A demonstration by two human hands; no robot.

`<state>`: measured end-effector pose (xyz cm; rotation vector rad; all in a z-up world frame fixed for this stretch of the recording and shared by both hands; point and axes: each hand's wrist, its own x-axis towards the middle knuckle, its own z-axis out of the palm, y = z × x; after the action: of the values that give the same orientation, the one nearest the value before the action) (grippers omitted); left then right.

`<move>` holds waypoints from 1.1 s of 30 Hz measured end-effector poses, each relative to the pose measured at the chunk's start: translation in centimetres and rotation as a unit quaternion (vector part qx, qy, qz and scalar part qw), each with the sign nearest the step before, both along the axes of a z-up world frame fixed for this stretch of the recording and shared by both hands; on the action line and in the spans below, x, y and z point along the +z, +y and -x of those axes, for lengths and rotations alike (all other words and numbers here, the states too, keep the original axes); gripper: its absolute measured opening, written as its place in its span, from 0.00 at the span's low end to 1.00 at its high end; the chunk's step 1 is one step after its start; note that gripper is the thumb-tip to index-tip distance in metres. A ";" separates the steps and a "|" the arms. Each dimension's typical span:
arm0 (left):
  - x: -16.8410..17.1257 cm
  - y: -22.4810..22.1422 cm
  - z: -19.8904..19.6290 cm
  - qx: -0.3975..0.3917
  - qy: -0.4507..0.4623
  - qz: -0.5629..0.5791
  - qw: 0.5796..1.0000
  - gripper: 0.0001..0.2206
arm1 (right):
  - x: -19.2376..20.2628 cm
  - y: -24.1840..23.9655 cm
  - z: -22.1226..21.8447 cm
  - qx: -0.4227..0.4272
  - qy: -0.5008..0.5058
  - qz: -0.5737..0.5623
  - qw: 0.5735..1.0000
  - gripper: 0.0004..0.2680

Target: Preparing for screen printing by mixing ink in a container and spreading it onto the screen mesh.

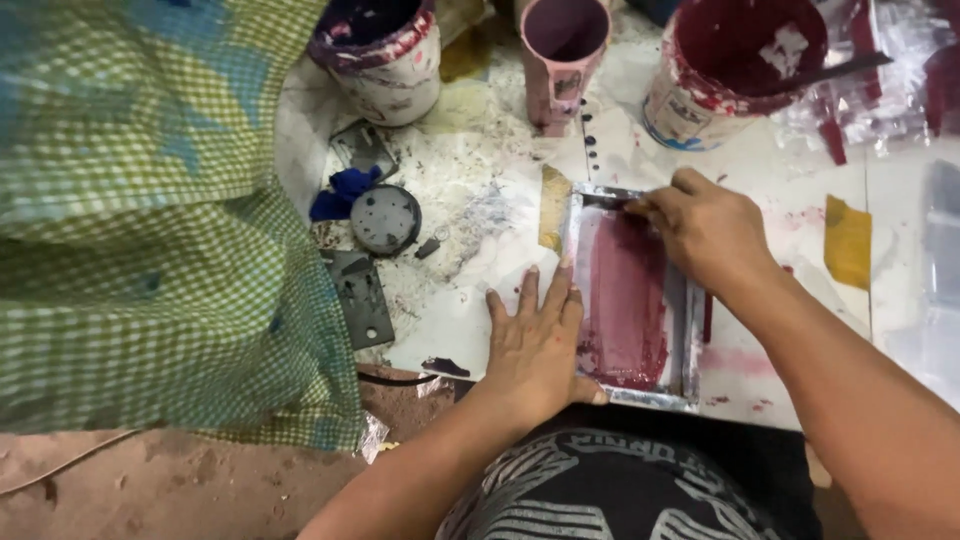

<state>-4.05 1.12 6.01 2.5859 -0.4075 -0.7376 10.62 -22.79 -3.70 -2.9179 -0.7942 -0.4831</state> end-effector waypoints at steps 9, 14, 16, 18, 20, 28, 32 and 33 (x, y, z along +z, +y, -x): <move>1.0 -0.1 0.1 -0.005 0.005 -0.018 1.000 0.50 | 1.5 0.6 8.1 0.051 0.081 0.017 0.995 0.10; -1.2 -0.4 -0.2 -0.003 0.025 -0.056 0.998 0.54 | 3.6 0.2 17.3 0.141 0.166 0.045 0.975 0.16; -1.4 -0.4 -0.3 -0.008 0.010 -0.058 0.998 0.54 | 3.9 0.2 18.3 0.166 0.145 0.050 0.974 0.13; -1.2 -0.4 -0.4 -0.006 0.031 -0.062 0.998 0.55 | 3.4 0.2 18.1 0.165 0.148 0.034 0.975 0.12; -1.2 -0.5 -0.6 -0.005 0.025 -0.063 0.998 0.55 | 3.8 0.3 17.7 0.166 0.144 0.022 0.975 0.12; -1.9 -0.5 -0.4 -0.004 0.021 -0.055 0.998 0.57 | 3.7 0.4 19.0 0.157 0.133 0.030 0.978 0.10; -2.0 -0.3 -0.1 -0.002 0.003 -0.051 0.999 0.55 | 4.3 1.0 19.0 0.146 0.139 0.017 0.979 0.08; -2.1 -0.3 0.0 -0.001 -0.002 -0.048 0.999 0.54 | 4.6 1.2 18.9 0.141 0.125 0.008 0.982 0.06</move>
<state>-4.01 0.78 3.92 2.6763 -0.3843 -0.7700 -8.27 -21.62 0.93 -2.7368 -1.1478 -0.0830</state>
